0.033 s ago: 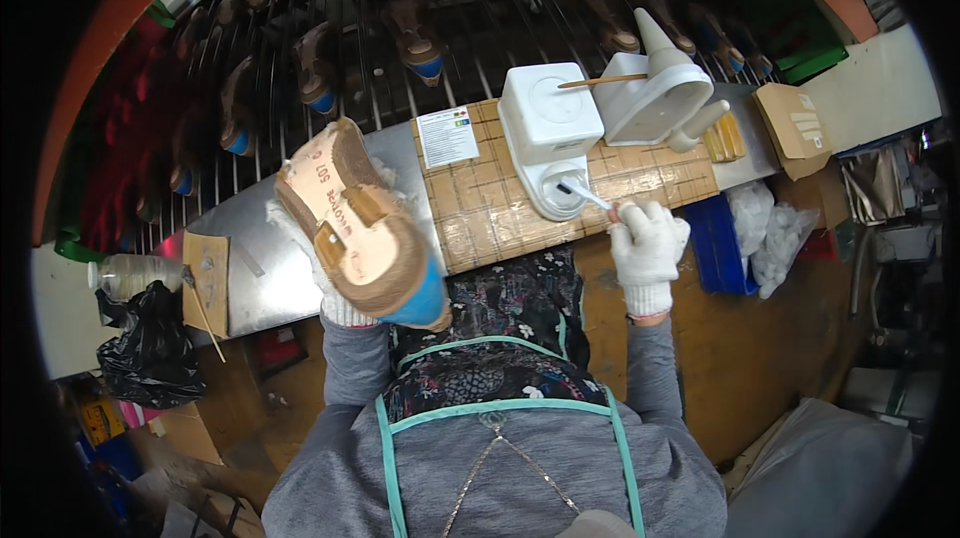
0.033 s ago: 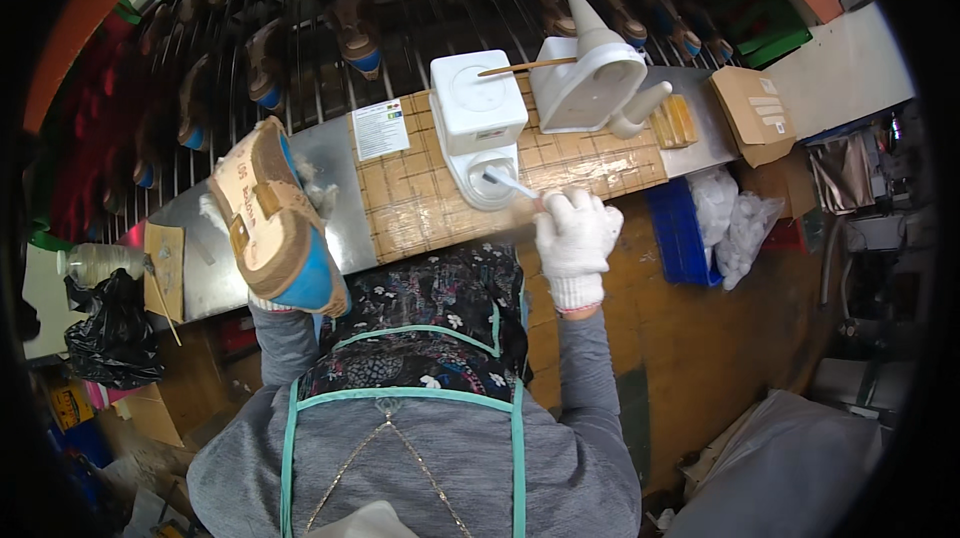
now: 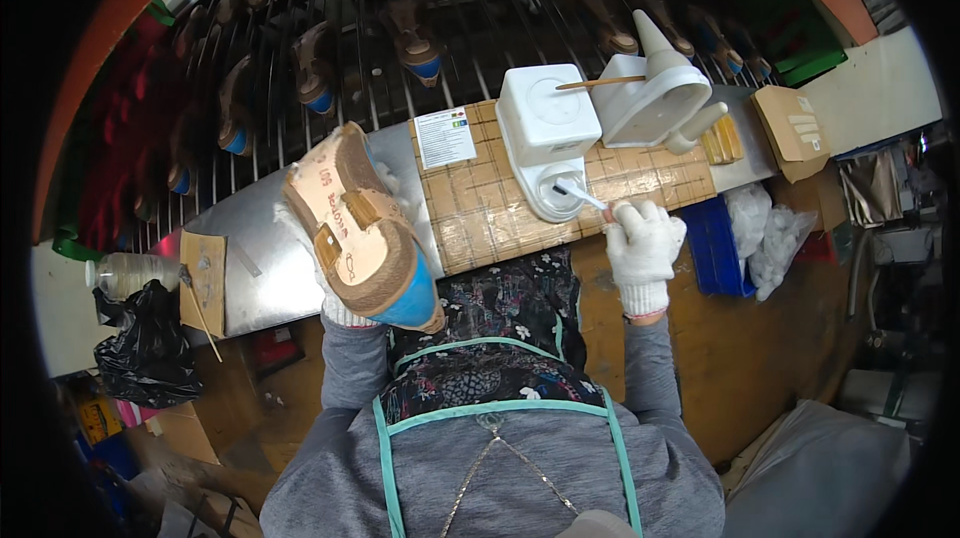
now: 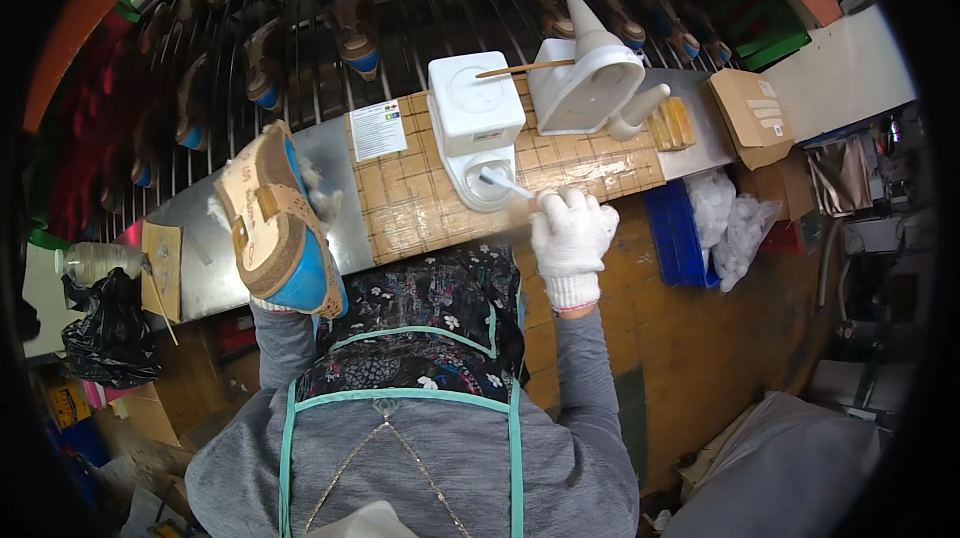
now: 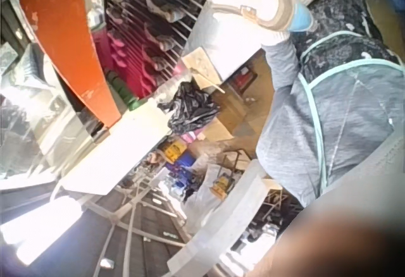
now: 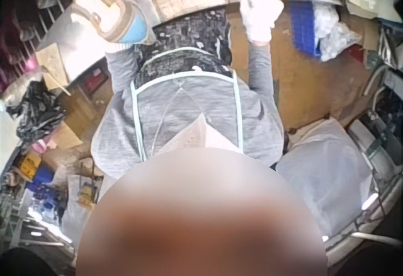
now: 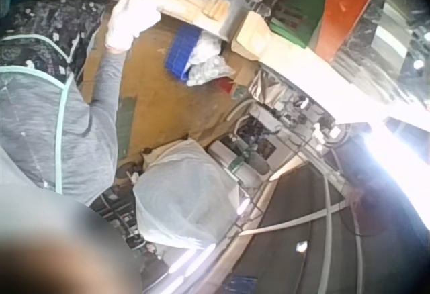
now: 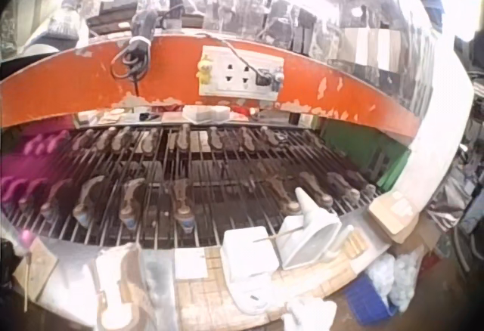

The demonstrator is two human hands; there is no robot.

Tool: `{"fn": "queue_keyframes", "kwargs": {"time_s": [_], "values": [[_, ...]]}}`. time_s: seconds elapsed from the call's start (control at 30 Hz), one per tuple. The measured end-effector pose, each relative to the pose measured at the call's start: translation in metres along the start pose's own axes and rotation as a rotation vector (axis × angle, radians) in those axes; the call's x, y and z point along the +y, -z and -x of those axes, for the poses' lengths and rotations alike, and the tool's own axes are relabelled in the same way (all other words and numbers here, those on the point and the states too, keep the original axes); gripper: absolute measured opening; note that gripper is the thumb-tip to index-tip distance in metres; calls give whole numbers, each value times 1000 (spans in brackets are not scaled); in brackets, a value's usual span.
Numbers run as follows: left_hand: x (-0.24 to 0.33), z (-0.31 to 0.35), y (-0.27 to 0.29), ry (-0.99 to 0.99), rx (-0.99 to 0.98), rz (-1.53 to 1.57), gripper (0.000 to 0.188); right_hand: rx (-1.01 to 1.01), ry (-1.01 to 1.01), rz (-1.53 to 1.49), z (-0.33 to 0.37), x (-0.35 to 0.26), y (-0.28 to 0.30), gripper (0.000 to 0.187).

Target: The person repeatedly dips a brush into a white container and applies a white coating to the bottom of a wooden shoe last. They rotate the last to cover different areas and place it on a drying rack after each coat.

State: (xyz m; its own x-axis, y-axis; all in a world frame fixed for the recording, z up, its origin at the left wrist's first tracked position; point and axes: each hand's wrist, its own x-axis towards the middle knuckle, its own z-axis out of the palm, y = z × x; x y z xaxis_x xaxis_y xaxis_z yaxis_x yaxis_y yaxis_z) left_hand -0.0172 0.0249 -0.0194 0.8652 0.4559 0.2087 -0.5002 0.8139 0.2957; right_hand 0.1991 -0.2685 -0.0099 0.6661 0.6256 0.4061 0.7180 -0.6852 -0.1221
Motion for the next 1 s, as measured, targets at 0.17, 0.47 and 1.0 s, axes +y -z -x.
{"fn": "queue_keyframes", "kwargs": {"time_s": [0.17,0.47,1.0], "values": [[-16,19,38,-54,262,111,88,14,113,68,-14,5,-3,9],[-20,6,54,-26,134,-129,91,-246,-271,-552,-7,19,-4,11],[-57,-26,6,106,210,-612,86,290,114,-616,-31,-97,29,17]]}}
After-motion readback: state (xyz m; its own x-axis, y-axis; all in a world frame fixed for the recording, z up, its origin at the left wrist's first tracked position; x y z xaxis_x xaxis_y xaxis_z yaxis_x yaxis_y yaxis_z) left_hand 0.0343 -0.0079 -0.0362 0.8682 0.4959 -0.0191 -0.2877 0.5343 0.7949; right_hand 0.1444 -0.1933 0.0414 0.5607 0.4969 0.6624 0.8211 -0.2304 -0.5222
